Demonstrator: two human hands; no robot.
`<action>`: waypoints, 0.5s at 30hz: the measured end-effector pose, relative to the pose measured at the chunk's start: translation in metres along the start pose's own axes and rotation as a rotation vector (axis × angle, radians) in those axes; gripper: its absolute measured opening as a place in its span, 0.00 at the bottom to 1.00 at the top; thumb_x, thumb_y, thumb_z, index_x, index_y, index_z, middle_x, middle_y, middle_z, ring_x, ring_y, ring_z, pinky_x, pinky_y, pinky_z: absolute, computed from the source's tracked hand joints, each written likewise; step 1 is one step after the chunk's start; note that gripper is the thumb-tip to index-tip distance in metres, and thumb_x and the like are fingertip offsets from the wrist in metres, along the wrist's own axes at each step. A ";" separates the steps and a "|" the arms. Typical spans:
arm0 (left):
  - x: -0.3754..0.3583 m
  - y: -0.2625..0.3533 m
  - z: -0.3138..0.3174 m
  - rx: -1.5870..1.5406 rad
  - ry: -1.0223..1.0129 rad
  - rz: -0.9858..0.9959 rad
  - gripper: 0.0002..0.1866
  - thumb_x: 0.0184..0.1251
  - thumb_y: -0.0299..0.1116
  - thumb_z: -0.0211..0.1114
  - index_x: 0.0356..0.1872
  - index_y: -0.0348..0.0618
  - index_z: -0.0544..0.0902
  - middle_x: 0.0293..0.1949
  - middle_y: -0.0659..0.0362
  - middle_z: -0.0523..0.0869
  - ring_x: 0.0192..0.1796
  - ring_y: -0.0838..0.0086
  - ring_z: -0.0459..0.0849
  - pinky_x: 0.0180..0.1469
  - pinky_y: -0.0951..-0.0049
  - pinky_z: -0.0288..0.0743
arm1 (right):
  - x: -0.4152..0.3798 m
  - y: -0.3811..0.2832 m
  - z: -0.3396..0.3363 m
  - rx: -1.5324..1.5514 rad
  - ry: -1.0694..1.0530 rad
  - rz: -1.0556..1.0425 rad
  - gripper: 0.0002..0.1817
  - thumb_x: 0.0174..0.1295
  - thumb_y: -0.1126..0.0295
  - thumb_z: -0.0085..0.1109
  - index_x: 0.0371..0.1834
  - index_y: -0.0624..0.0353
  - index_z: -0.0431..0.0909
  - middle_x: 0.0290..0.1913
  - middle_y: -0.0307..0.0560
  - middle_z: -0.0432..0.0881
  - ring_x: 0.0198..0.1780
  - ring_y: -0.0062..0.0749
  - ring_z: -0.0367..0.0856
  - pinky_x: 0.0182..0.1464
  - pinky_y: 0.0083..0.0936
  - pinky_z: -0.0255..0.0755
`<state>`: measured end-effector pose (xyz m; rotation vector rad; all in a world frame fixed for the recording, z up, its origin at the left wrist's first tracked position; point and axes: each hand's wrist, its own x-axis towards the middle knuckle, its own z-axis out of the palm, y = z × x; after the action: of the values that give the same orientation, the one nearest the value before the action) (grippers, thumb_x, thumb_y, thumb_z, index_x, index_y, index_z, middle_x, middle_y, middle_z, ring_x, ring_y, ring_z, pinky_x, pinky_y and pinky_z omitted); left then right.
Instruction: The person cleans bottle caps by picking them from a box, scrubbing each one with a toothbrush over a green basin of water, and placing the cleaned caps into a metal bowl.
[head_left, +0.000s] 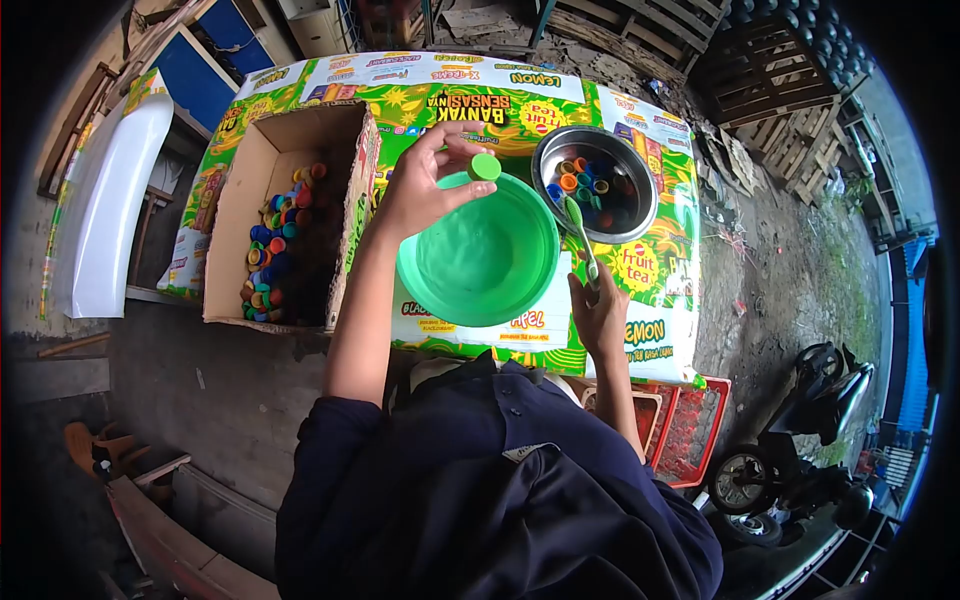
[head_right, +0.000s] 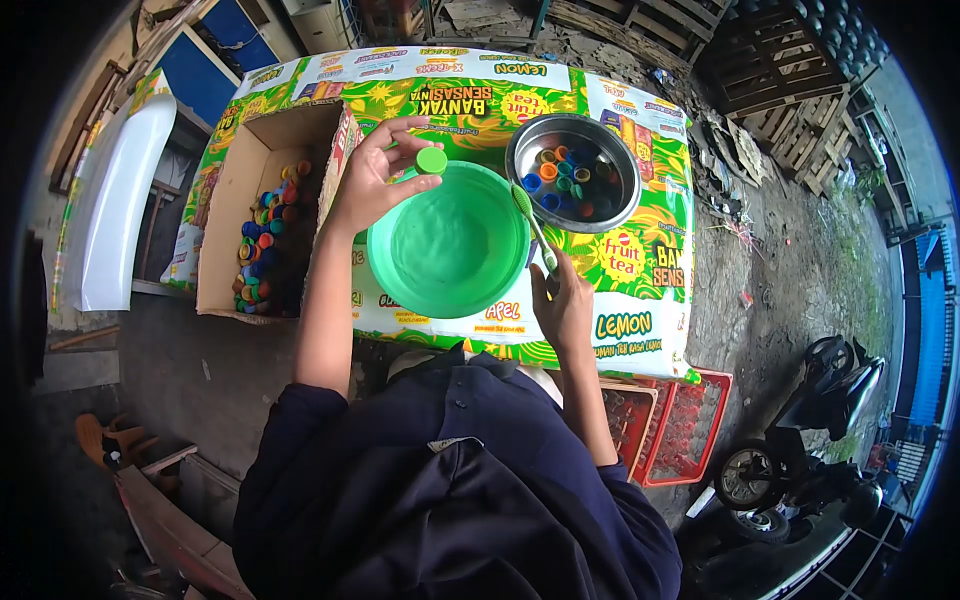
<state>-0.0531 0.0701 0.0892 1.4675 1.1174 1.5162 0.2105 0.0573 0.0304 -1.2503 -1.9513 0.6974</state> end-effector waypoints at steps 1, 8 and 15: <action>-0.004 -0.007 0.002 0.066 -0.007 -0.037 0.34 0.46 0.19 0.70 0.58 0.43 0.68 0.37 0.59 0.79 0.46 0.73 0.80 0.53 0.71 0.74 | 0.000 0.000 0.000 0.004 0.001 0.004 0.16 0.55 0.75 0.59 0.49 0.60 0.74 0.10 0.36 0.58 0.13 0.19 0.52 0.18 0.21 0.49; -0.059 -0.068 0.030 0.351 0.083 -0.127 0.42 0.41 0.19 0.72 0.62 0.46 0.62 0.35 0.55 0.78 0.43 0.68 0.82 0.52 0.70 0.78 | -0.008 -0.004 0.007 0.117 -0.145 0.115 0.17 0.69 0.65 0.37 0.54 0.63 0.68 0.12 0.55 0.65 0.15 0.44 0.67 0.22 0.34 0.58; -0.063 -0.046 0.045 0.085 0.226 -0.045 0.44 0.41 0.15 0.71 0.62 0.37 0.57 0.35 0.57 0.75 0.48 0.67 0.81 0.55 0.68 0.75 | -0.013 -0.014 0.021 -0.023 -0.305 -0.076 0.10 0.64 0.65 0.48 0.44 0.57 0.72 0.20 0.60 0.76 0.23 0.55 0.76 0.25 0.41 0.67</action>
<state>-0.0062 0.0314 0.0224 1.3406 1.3530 1.6517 0.1898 0.0379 0.0248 -1.1283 -2.2451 0.8704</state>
